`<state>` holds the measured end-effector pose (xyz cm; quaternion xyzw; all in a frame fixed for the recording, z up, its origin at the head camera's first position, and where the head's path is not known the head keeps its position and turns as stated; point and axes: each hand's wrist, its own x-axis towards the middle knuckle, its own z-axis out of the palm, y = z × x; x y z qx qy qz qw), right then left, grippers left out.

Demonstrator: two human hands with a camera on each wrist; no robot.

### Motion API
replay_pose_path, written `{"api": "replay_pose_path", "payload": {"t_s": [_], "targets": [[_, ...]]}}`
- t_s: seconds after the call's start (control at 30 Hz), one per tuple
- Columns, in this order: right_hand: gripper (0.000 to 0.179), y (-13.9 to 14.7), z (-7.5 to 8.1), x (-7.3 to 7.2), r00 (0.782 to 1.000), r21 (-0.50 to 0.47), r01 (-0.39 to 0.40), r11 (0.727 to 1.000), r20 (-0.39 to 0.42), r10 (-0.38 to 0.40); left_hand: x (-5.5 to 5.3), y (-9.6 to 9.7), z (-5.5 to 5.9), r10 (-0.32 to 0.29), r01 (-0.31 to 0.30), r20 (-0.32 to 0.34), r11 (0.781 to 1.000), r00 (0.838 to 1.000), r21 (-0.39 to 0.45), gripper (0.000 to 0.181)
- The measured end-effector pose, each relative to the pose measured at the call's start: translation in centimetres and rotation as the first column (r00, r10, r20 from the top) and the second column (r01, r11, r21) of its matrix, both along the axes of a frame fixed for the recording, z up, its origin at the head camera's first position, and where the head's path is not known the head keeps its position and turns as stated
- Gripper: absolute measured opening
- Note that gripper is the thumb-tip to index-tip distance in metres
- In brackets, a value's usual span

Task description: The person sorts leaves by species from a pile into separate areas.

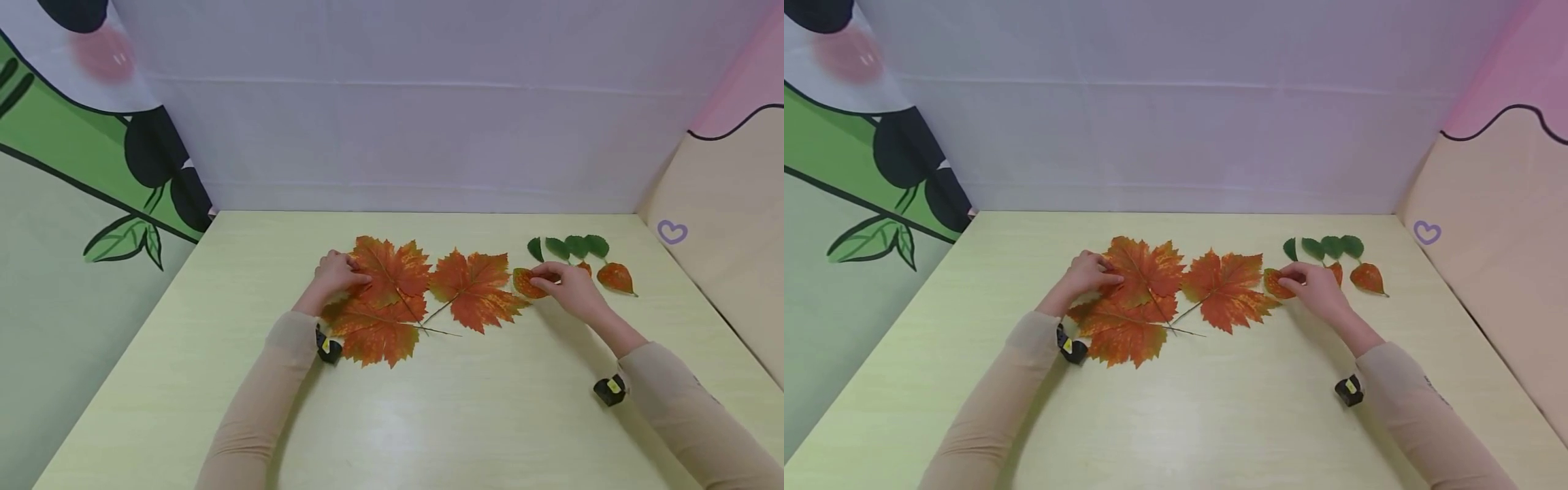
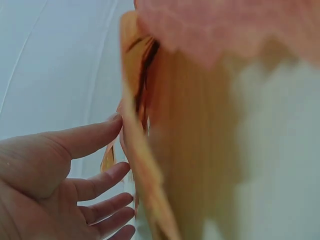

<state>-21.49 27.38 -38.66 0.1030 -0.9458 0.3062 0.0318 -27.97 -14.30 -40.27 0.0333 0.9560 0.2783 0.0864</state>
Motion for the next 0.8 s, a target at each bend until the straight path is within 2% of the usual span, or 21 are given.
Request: {"api": "replay_pose_path", "payload": {"t_s": [0.13, 0.23, 0.4, 0.57, 0.7, 0.8], "targets": [[0.027, 1.3, -0.3, -0.4, 0.995, -0.007, 0.1, 0.995, 0.004, -0.1, 0.1, -0.4, 0.2, -0.019, 0.017, 0.019, 0.996, 1.0, 0.086, 0.051], [0.028, 2.0, -0.6, -0.8, 0.988, 0.001, 0.156, 0.988, 0.009, -0.156, 0.3, -0.8, 0.4, -0.029, 0.026, 0.028, 0.993, 0.999, 0.117, 0.052], [0.031, 2.8, -1.1, -1.1, 0.979, 0.032, 0.203, 0.979, 0.029, -0.204, 0.8, -1.5, 0.6, -0.026, 0.024, 0.023, 0.997, 0.999, 0.077, 0.053], [0.034, 3.3, -1.2, -1.1, 0.972, 0.045, 0.231, 0.972, 0.035, -0.233, 1.7, -2.2, 1.0, -0.007, 0.006, 0.021, 0.998, 1.0, 0.056, 0.052], [0.034, 3.2, -0.8, -0.9, 0.967, 0.095, 0.255, 0.962, -0.029, -0.253, 2.8, -2.9, 1.4, -0.001, 0.001, 0.014, 0.999, 1.0, 0.044, 0.052], [0.033, 2.7, -0.2, -0.8, 0.967, 0.123, 0.248, 0.961, -0.085, -0.239, 3.8, -3.5, 1.5, 0.003, -0.003, 0.016, 1.0, 1.0, 0.022, 0.052]]}}
